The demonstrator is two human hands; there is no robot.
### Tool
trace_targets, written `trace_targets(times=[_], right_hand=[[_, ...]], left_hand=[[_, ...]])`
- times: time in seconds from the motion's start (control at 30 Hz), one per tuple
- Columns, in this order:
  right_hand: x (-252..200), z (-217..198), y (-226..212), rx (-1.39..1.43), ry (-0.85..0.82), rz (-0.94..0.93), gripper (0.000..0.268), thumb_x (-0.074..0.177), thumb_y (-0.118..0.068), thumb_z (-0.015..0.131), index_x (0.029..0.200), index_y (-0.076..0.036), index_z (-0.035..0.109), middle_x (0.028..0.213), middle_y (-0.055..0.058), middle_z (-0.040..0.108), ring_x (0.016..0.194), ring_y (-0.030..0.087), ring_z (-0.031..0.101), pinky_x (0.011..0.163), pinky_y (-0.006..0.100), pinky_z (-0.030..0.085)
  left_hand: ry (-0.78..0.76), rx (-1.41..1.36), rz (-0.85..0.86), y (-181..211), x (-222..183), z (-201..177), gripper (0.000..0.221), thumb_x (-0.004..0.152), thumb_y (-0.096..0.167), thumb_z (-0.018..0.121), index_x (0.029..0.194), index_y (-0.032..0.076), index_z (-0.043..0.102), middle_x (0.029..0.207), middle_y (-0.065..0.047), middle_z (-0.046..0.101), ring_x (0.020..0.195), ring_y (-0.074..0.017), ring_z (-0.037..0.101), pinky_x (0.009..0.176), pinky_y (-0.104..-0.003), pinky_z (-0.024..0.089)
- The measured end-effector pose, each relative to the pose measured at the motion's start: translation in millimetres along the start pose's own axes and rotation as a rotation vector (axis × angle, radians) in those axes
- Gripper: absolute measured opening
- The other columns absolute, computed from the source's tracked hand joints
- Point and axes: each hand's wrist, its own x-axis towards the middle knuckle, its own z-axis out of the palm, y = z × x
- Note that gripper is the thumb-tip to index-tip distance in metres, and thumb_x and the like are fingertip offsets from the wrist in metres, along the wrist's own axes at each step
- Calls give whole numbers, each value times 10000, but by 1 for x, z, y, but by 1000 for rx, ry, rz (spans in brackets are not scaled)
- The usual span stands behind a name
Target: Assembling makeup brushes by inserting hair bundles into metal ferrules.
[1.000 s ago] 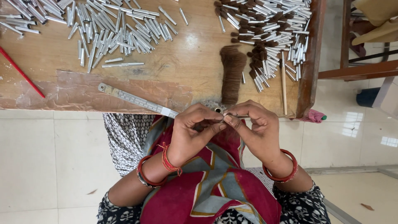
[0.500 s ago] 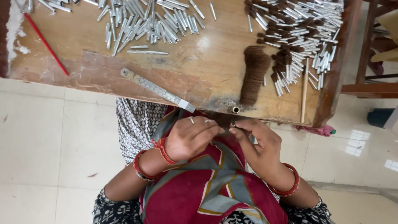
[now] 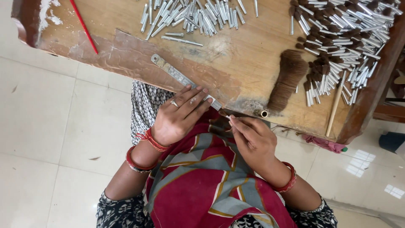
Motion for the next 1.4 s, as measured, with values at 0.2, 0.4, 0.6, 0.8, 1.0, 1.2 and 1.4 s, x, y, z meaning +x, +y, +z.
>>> trace_targets(times=[0.2, 0.4, 0.6, 0.8, 1.0, 1.2, 1.4], right_hand=[[5, 7, 1, -21, 14, -31, 276, 896, 16, 800, 1156, -65, 757, 1014, 87, 727, 852, 205, 716, 708, 311, 558], [10, 12, -3, -14, -6, -27, 272, 886, 12, 803, 1142, -69, 761, 985, 86, 720, 816, 200, 708, 683, 309, 551], [14, 12, -5, -20, -30, -18, 271, 879, 5, 799, 1137, -69, 765, 975, 82, 720, 791, 203, 704, 667, 314, 548], [13, 15, -4, -3, -5, -47, 264, 887, -2, 803, 1136, -74, 749, 989, 83, 715, 821, 218, 707, 687, 325, 556], [17, -37, -9, -151, 152, -78, 310, 869, 14, 779, 1168, -60, 749, 1015, 57, 705, 854, 202, 666, 713, 325, 537], [30, -90, 59, -497, 339, 238, 206, 925, -76, 764, 1127, -114, 781, 1038, 56, 691, 1016, 265, 566, 909, 409, 456], [36, -106, 81, -522, 330, 240, 190, 981, -68, 740, 1169, -87, 755, 1158, 85, 684, 1132, 320, 554, 989, 438, 455]], left_hand=[[2, -8, 2, -1, 0, 0, 374, 917, 78, 643, 1282, 27, 706, 1369, -146, 657, 1314, -301, 622, 1148, -464, 513], [4, -16, 0, -2, -2, 2, 373, 925, 87, 639, 1288, 24, 700, 1372, -147, 654, 1317, -303, 620, 1148, -466, 511], [2, -25, -2, -3, -1, 1, 378, 923, 92, 637, 1290, 24, 698, 1365, -149, 655, 1315, -305, 619, 1145, -470, 511], [18, -34, -17, 1, 1, 0, 326, 922, 100, 712, 1240, 27, 723, 1323, -135, 674, 1272, -300, 642, 1126, -457, 520], [104, -70, -65, 11, 16, 7, 364, 854, 178, 850, 1146, -6, 733, 1212, -152, 711, 1142, -331, 692, 1049, -470, 556], [49, -263, -103, 20, 62, 12, 270, 867, 149, 823, 1084, 17, 732, 1189, -135, 741, 1096, -336, 719, 1000, -420, 575], [-118, -401, 3, 23, 128, 48, 484, 850, 212, 833, 1255, 6, 667, 1299, -168, 684, 1187, -380, 653, 1029, -446, 528]])
